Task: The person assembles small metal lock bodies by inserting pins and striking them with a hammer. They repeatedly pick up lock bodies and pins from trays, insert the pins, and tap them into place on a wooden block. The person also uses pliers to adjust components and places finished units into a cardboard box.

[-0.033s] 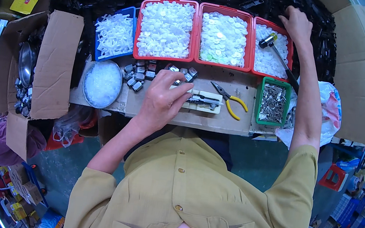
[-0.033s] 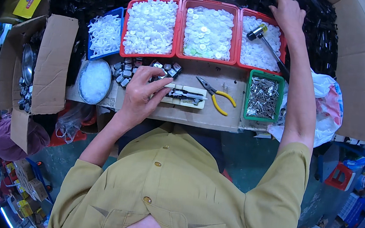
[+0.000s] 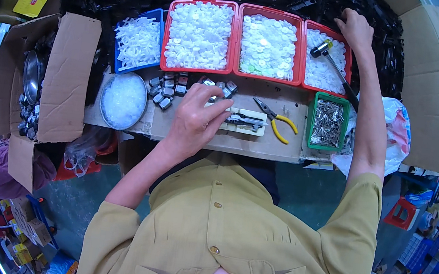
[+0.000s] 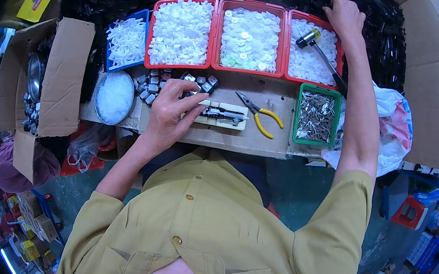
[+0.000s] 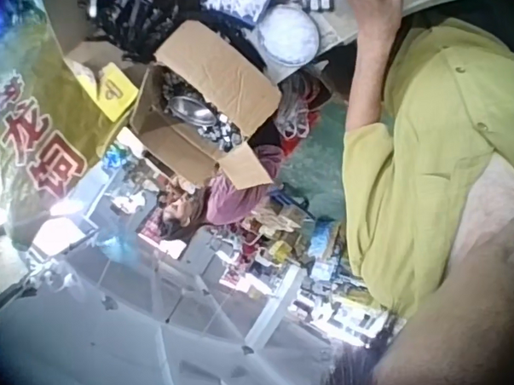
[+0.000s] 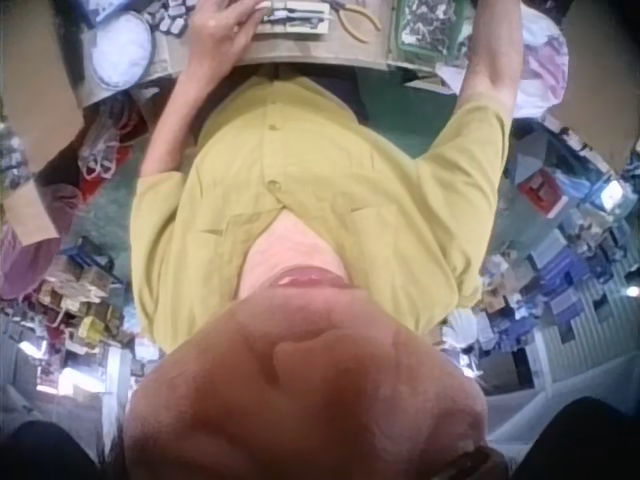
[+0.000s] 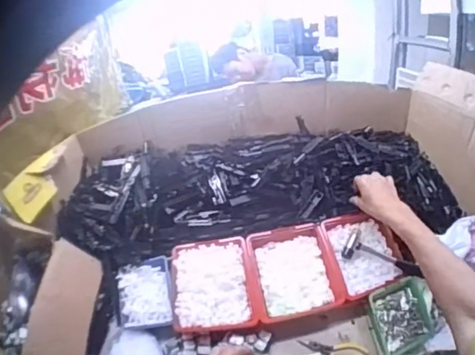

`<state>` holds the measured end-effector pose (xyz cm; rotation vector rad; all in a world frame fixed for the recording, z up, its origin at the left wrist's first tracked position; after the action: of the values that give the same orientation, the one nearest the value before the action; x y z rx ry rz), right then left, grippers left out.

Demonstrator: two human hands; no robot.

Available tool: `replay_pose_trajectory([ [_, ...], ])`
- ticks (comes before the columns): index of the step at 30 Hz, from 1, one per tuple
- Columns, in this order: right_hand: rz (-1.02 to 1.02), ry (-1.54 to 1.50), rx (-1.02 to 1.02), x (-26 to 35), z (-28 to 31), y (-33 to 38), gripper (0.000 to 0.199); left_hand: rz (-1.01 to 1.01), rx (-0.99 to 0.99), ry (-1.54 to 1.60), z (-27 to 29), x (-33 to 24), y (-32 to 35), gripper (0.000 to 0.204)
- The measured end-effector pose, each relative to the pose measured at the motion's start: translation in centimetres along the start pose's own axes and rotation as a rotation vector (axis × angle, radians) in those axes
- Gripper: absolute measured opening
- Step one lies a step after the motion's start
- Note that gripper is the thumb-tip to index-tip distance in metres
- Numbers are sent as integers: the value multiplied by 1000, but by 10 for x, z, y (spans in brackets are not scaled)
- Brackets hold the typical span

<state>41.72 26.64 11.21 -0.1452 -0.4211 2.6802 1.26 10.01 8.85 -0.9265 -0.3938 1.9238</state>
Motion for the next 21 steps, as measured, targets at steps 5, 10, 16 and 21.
replay_pose_trajectory([
  [5, -20, 16, 9, -8, 6, -10, 26, -29, 7, -14, 3, -9, -5, 26],
  [10, 164, -67, -474, -9, 57, 13, 21, 9, -23, 29, 5, -9, -5, 29],
  [16, 612, -205, -613, 103, 124, 154, 21, 583, -328, 858, -2, 16, -4, 43],
  [21, 760, -269, -538, 150, 126, 247, 21, 721, -501, 1351, -10, 22, -10, 31],
])
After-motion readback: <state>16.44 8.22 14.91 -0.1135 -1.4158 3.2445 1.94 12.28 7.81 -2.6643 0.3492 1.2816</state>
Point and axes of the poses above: each hand's wrist, its own y-axis away from the middle knuckle, its own z-axis out of the back of the hand, x = y × z, the point moved 5 cm from there along -y, towards the middle knuckle, and after that the axes turned 15 degrees about -z, right-handed, at the moved point
